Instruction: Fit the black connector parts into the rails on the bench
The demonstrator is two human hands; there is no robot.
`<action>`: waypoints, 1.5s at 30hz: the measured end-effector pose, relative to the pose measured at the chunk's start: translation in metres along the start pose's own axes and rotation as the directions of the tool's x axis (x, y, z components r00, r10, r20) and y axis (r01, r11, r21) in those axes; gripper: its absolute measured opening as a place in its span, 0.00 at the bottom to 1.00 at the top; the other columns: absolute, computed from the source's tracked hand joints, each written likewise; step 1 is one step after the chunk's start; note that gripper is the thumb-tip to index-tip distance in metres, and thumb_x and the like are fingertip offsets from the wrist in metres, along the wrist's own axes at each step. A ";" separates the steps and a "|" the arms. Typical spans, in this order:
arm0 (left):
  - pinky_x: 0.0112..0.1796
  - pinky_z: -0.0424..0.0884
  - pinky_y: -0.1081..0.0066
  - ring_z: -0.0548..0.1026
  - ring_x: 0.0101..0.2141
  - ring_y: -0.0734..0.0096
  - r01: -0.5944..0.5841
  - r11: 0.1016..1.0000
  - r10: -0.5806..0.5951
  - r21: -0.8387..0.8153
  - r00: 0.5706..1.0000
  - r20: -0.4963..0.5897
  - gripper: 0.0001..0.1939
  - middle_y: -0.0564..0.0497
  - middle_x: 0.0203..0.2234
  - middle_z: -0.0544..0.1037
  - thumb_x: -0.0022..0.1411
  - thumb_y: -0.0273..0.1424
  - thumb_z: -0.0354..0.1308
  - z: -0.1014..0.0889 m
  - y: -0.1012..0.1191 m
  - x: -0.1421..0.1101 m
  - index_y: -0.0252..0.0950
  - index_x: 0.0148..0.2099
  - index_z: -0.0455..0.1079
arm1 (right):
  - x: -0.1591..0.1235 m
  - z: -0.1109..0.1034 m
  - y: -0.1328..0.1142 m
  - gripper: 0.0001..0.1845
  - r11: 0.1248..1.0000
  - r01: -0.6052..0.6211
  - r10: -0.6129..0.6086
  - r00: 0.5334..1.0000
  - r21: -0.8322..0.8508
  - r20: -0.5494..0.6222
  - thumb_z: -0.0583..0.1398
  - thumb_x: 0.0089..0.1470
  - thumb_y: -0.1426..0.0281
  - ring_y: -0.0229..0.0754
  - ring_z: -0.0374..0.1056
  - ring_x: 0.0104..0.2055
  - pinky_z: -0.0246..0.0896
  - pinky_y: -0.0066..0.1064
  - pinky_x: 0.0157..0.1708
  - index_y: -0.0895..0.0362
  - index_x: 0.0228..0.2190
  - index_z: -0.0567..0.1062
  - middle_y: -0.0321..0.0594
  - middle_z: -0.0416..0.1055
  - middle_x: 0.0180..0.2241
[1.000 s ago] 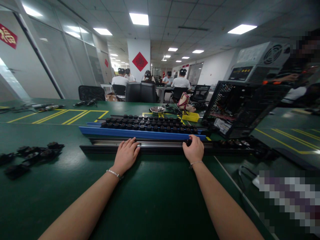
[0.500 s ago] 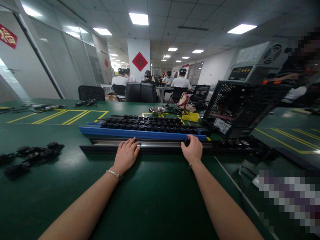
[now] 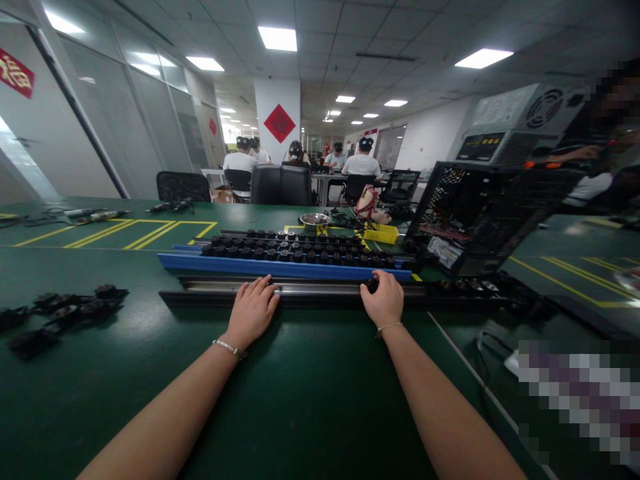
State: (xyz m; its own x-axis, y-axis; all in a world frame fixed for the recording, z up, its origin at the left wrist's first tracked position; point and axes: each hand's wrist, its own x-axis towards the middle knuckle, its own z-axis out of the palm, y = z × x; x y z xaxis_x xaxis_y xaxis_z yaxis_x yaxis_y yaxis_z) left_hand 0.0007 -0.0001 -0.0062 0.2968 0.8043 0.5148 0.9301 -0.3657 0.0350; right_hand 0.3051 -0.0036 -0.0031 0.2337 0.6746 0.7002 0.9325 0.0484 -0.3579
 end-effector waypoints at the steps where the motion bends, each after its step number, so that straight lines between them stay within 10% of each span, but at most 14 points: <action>1: 0.54 0.55 0.56 0.62 0.55 0.60 -0.002 1.000 0.002 0.003 1.000 0.001 0.20 0.49 0.56 0.65 0.64 0.39 0.40 0.000 0.000 0.000 0.43 0.50 0.67 | 0.000 0.000 0.000 0.18 1.000 0.002 -0.002 1.000 0.002 -0.003 0.56 0.46 0.66 0.48 0.63 0.42 0.55 0.42 0.46 0.58 0.40 0.66 0.45 0.68 0.37; 45: 0.54 0.55 0.55 0.63 0.55 0.59 0.002 1.000 -0.002 -0.020 1.000 -0.005 0.19 0.48 0.56 0.66 0.64 0.40 0.41 -0.001 0.000 0.000 0.43 0.50 0.68 | -0.002 0.001 -0.011 0.16 0.997 0.070 -0.071 0.997 0.026 0.032 0.55 0.49 0.64 0.48 0.63 0.42 0.53 0.42 0.47 0.57 0.40 0.67 0.45 0.69 0.38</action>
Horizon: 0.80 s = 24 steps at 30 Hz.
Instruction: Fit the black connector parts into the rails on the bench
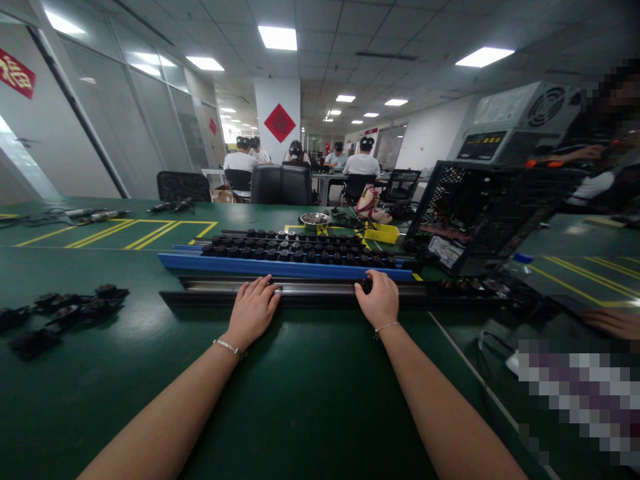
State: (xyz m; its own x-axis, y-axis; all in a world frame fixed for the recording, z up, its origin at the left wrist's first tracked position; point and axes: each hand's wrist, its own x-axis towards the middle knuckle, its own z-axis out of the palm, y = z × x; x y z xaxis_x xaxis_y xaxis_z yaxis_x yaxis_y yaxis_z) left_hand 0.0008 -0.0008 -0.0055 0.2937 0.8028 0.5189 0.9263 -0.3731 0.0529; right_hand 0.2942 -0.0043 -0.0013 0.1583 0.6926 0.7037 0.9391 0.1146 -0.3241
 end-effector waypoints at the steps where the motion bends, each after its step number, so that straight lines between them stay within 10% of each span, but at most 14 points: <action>1: 0.54 0.55 0.55 0.63 0.55 0.59 0.001 1.000 -0.001 0.000 1.000 0.000 0.19 0.48 0.56 0.66 0.64 0.40 0.41 0.000 0.000 0.000 0.43 0.50 0.68 | 0.000 0.000 0.000 0.16 1.000 -0.001 0.001 1.000 0.000 0.005 0.55 0.49 0.64 0.48 0.63 0.42 0.53 0.42 0.47 0.57 0.40 0.67 0.45 0.69 0.38; 24: 0.54 0.55 0.56 0.62 0.55 0.60 0.002 1.000 -0.002 0.004 1.000 -0.002 0.19 0.49 0.56 0.66 0.63 0.40 0.41 0.001 0.000 0.000 0.44 0.50 0.67 | -0.001 0.000 -0.007 0.15 1.000 0.000 0.000 1.000 0.009 0.013 0.55 0.50 0.64 0.49 0.63 0.43 0.52 0.43 0.48 0.57 0.39 0.68 0.45 0.70 0.39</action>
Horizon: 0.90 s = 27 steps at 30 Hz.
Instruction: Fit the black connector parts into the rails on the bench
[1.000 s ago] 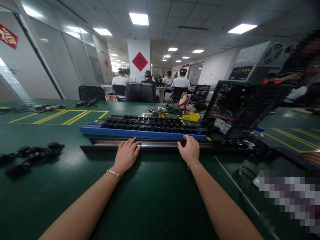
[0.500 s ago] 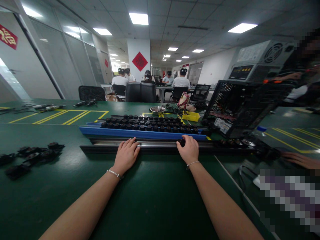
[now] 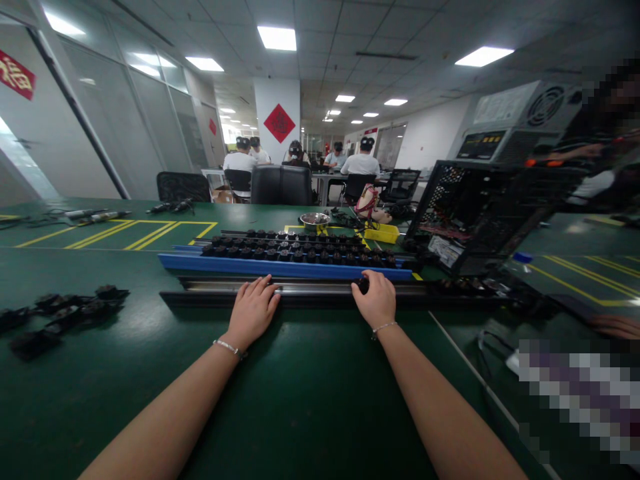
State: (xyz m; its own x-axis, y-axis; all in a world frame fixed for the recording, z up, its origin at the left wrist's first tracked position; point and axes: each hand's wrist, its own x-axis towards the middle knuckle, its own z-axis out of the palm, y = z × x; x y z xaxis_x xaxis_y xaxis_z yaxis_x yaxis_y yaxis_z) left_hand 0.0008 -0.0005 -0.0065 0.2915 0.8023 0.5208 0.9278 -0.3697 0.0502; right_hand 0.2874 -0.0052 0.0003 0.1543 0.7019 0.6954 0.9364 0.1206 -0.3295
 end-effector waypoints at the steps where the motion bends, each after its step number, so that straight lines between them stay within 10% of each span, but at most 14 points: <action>1: 0.54 0.55 0.55 0.62 0.55 0.60 -0.001 1.000 0.001 -0.002 1.000 -0.001 0.19 0.49 0.56 0.66 0.64 0.40 0.41 0.000 0.000 0.000 0.44 0.50 0.68 | 0.000 0.000 -0.001 0.15 1.000 -0.002 0.002 1.000 0.003 0.002 0.55 0.50 0.64 0.49 0.63 0.43 0.52 0.43 0.48 0.57 0.39 0.68 0.45 0.70 0.38; 27: 0.54 0.55 0.56 0.63 0.55 0.60 -0.006 1.000 0.006 0.017 1.000 -0.002 0.19 0.49 0.55 0.66 0.64 0.40 0.40 0.000 -0.001 0.000 0.43 0.50 0.68 | -0.002 0.002 -0.017 0.15 0.999 0.045 -0.046 0.997 0.009 0.056 0.55 0.50 0.65 0.47 0.63 0.45 0.50 0.41 0.50 0.57 0.40 0.68 0.45 0.70 0.40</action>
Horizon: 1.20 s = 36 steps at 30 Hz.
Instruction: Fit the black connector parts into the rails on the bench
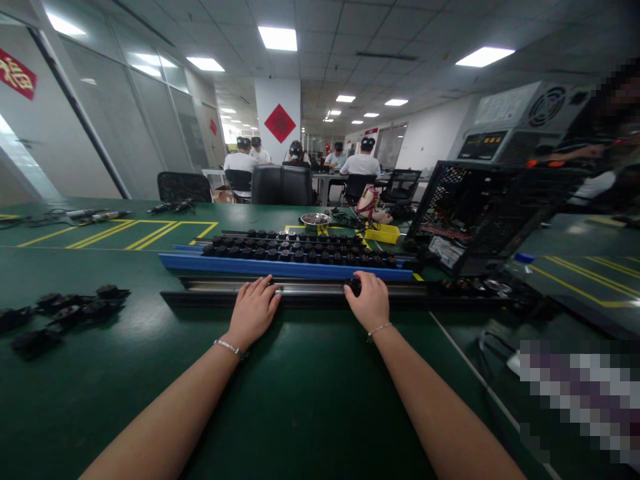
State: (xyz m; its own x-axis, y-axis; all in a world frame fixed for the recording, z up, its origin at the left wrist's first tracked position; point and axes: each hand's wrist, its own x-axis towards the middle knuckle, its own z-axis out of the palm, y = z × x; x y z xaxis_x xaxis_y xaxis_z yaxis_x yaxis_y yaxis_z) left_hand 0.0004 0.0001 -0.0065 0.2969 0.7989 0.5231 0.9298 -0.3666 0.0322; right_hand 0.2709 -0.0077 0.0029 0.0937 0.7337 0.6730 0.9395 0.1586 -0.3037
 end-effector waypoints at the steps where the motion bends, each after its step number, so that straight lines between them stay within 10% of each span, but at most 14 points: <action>1: 0.54 0.55 0.56 0.63 0.55 0.60 0.000 1.000 0.000 0.000 1.000 -0.001 0.19 0.49 0.55 0.66 0.64 0.40 0.40 0.000 0.000 0.000 0.43 0.50 0.68 | 0.000 0.000 0.000 0.15 1.000 0.003 -0.003 1.000 0.000 0.002 0.55 0.50 0.65 0.47 0.63 0.45 0.50 0.41 0.50 0.57 0.40 0.68 0.45 0.70 0.40; 36: 0.54 0.55 0.56 0.63 0.55 0.60 -0.001 1.000 0.001 -0.001 1.000 -0.010 0.19 0.49 0.55 0.66 0.64 0.40 0.40 -0.001 0.001 -0.001 0.43 0.50 0.68 | -0.004 -0.002 -0.015 0.18 0.983 0.140 -0.152 0.984 0.120 0.094 0.54 0.47 0.70 0.47 0.63 0.47 0.44 0.46 0.55 0.56 0.43 0.67 0.45 0.69 0.43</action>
State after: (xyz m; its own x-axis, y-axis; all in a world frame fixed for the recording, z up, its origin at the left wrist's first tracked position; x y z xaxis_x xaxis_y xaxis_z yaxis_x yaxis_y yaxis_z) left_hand 0.0008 -0.0011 -0.0061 0.2954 0.7938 0.5316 0.9294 -0.3676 0.0325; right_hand 0.2566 -0.0140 0.0062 -0.0812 0.7601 0.6447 0.8971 0.3376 -0.2850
